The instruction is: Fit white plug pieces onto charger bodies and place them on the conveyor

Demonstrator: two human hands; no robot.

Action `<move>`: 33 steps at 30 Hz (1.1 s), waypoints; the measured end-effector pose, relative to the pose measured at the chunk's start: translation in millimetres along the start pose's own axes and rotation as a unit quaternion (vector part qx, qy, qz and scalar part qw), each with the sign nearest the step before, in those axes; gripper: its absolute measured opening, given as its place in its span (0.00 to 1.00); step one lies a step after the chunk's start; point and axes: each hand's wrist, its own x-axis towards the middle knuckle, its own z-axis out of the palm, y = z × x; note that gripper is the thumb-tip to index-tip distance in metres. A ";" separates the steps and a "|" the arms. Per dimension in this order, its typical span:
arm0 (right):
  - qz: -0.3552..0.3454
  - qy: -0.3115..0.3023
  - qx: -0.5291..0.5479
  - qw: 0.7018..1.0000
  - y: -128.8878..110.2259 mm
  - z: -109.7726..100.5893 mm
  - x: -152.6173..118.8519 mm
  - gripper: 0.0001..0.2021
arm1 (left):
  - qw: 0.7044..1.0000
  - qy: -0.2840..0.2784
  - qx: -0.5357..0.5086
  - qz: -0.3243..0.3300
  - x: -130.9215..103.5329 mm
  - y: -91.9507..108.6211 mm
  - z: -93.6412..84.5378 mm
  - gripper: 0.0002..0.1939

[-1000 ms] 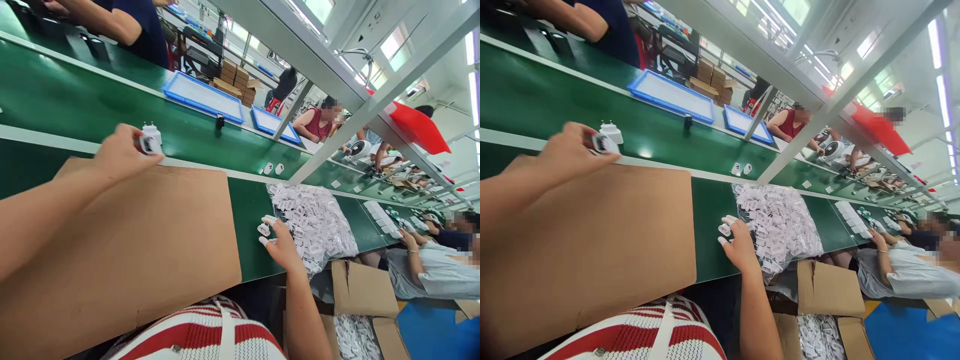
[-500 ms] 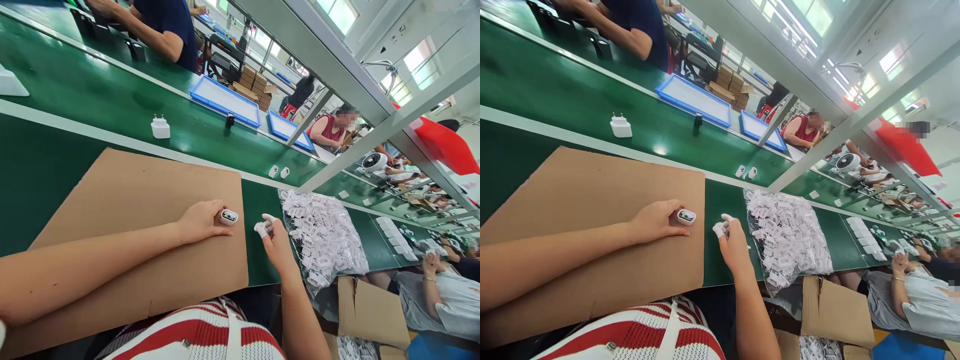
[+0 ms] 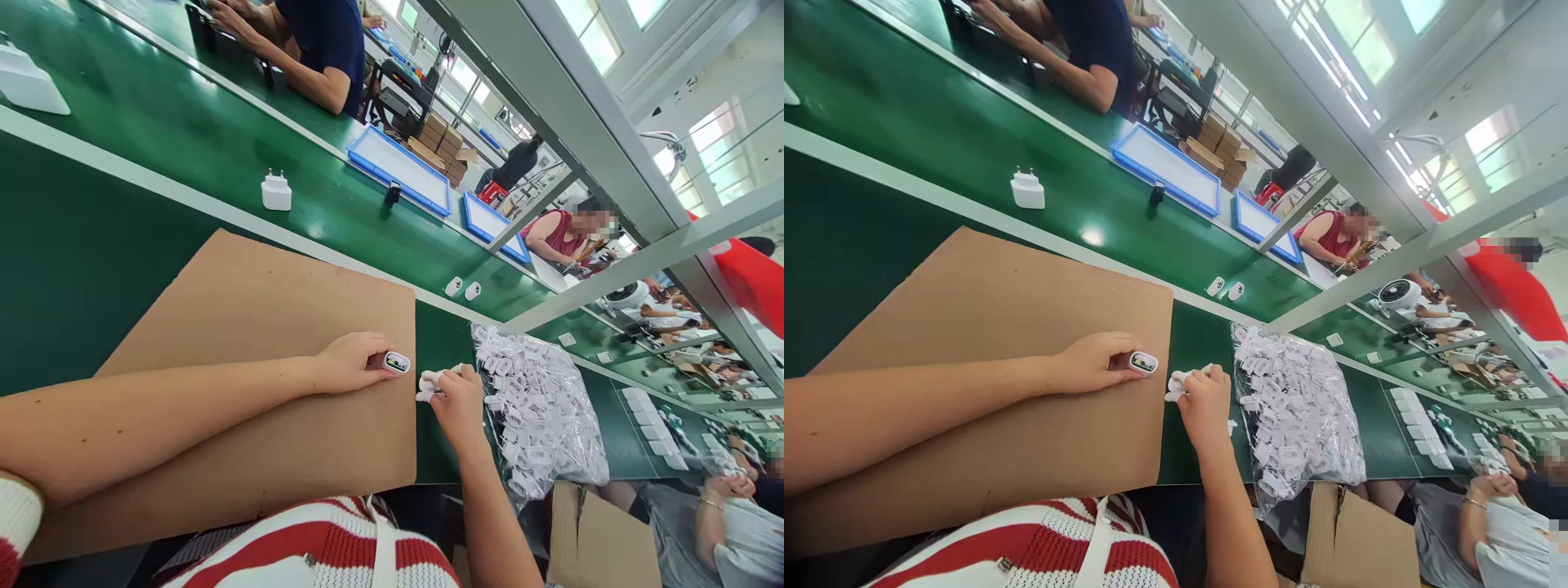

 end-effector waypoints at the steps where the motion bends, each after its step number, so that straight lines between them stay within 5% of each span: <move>1: 0.010 0.006 0.015 1.000 -1.9 -2.0 3.9 0.14 | 1.000 -0.002 -0.007 -0.006 0.2 -0.3 -0.3 0.18; 5: 0.042 0.019 0.101 0.994 -18.5 -10.7 23.2 0.12 | 1.000 -0.006 -0.018 -0.012 1.6 -0.7 -1.1 0.18; 12: -0.084 -0.040 0.014 0.996 -49.0 -11.9 48.7 0.19 | 1.000 -0.003 -0.014 -0.002 2.2 0.4 -2.9 0.17; 24: -0.062 -0.004 0.051 0.997 -53.4 -4.4 46.3 0.18 | 1.000 0.005 -0.020 -0.009 3.6 -0.2 -3.4 0.20; 33: -0.068 -0.036 0.002 0.997 -55.2 -0.7 52.5 0.15 | 1.000 0.004 -0.019 -0.023 3.8 0.5 -3.1 0.20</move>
